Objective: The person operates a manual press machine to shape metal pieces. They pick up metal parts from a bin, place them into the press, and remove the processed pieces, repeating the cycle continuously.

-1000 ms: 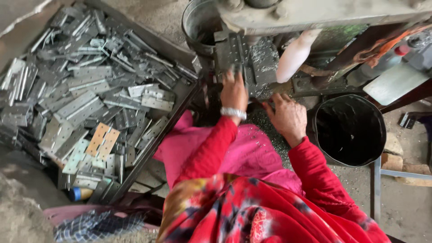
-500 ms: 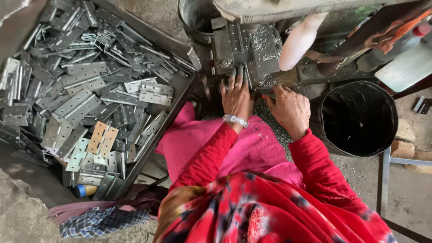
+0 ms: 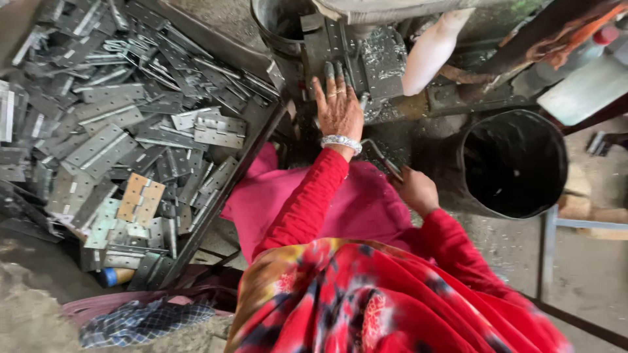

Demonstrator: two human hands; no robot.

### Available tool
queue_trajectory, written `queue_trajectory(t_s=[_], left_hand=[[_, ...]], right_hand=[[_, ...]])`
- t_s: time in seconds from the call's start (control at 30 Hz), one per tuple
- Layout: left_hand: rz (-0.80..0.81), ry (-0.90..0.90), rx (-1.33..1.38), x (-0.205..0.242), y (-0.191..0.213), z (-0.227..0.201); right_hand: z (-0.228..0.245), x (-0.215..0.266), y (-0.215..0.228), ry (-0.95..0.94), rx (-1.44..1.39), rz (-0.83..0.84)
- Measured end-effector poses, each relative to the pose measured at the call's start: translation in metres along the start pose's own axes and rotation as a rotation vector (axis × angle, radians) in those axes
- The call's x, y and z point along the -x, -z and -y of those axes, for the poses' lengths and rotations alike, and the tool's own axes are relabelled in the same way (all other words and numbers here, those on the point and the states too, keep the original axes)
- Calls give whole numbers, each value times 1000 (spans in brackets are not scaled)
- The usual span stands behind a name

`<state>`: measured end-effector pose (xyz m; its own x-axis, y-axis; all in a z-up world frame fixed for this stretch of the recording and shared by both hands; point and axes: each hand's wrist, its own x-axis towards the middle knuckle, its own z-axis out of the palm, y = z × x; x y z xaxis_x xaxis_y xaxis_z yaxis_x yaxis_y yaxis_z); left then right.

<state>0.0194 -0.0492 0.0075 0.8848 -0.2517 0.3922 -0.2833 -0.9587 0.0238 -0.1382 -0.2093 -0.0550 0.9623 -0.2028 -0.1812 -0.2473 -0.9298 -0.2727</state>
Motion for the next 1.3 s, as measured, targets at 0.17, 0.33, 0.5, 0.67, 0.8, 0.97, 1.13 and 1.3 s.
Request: queue_trajectory(t_s=[0.17, 0.33, 0.5, 0.67, 0.8, 0.97, 1.13, 1.3], left_hand=[[6, -23, 57, 15, 3, 8], [-14, 0, 130, -3, -6, 12], [-53, 11, 159, -18, -9, 12], [19, 10, 144, 3, -1, 10], [45, 27, 152, -3, 6, 14], [21, 18, 174, 6, 6, 11], [53, -26, 123, -8, 16, 22], [155, -14, 54, -22, 5, 22]], right_hand=[[-12, -5, -14, 16, -100, 59], [-5, -21, 21, 83, 130, -49], [6, -8, 21, 95, -13, -65], [13, -8, 32, -25, -33, 60], [6, -28, 35, 14, 5, 61], [-17, -5, -14, -94, -228, 172], [-7, -17, -4, -47, -162, 99], [2, -17, 29, 77, 8, -53]])
